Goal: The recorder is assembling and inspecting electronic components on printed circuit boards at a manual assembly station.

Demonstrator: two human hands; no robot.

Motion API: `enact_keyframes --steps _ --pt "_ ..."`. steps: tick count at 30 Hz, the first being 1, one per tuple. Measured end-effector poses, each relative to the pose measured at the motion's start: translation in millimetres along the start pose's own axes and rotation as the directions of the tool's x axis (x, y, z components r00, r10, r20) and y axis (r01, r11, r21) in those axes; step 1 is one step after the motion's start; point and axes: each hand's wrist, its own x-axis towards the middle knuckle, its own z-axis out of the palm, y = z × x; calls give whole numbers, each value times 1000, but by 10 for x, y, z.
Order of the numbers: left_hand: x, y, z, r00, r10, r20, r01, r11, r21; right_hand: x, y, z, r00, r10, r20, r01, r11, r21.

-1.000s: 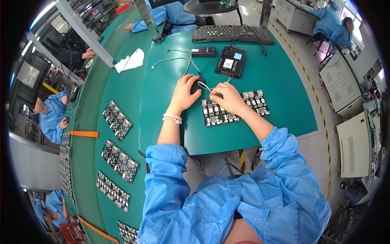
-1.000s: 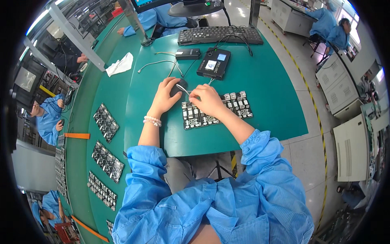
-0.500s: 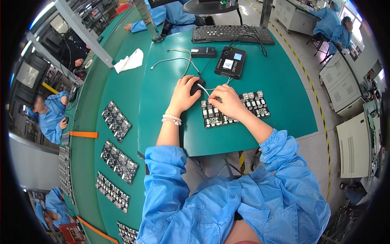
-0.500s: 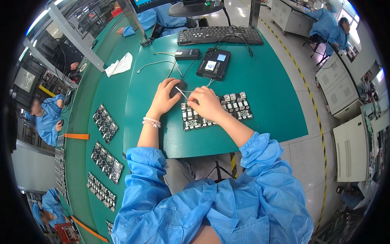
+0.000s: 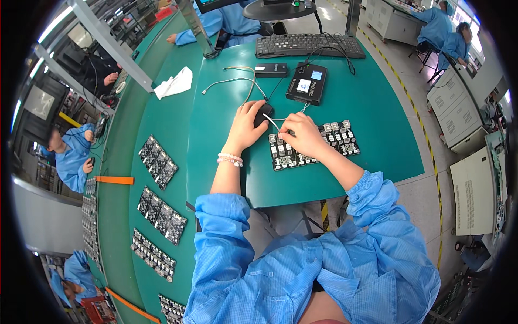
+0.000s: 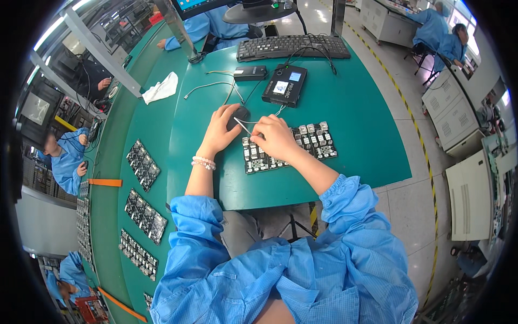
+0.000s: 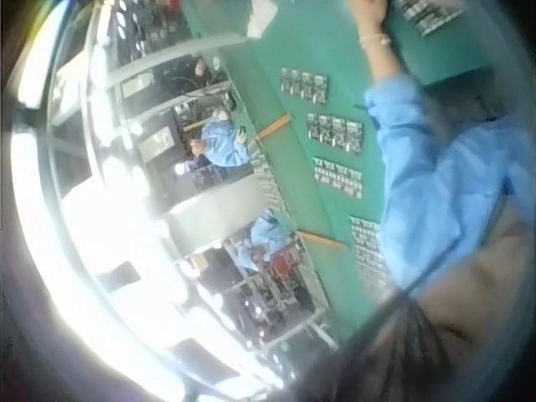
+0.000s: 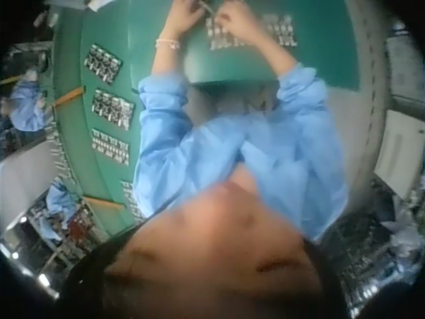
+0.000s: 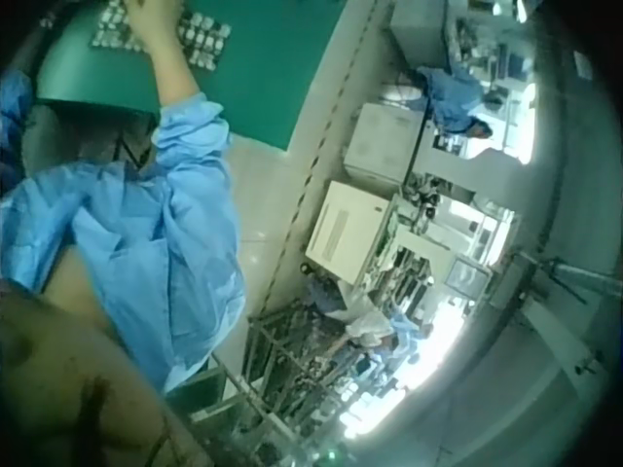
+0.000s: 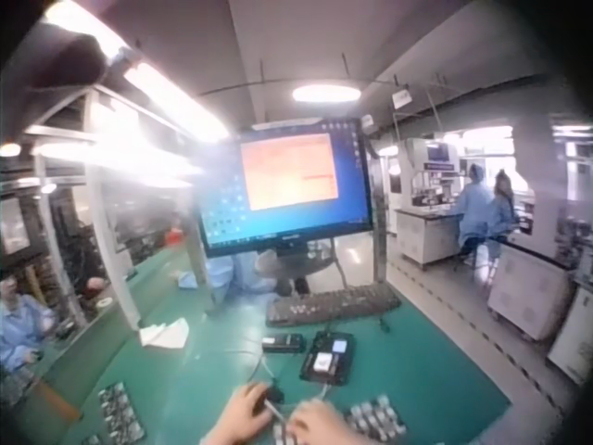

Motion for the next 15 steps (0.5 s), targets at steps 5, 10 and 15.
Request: enact_keyframes --steps 5,10,15 --pt "27 -15 -20 1000 16 -9 -16 1000 -1 12 -48 -30 1000 -5 29 7 997 -75" --pt "6 -18 -11 998 52 -23 -52 999 14 -18 -108 -54 992 -127 11 126 975 -181" --pt "-59 -18 5 997 71 -37 -70 997 35 -77 -125 -17 995 -98 7 98 989 -114"
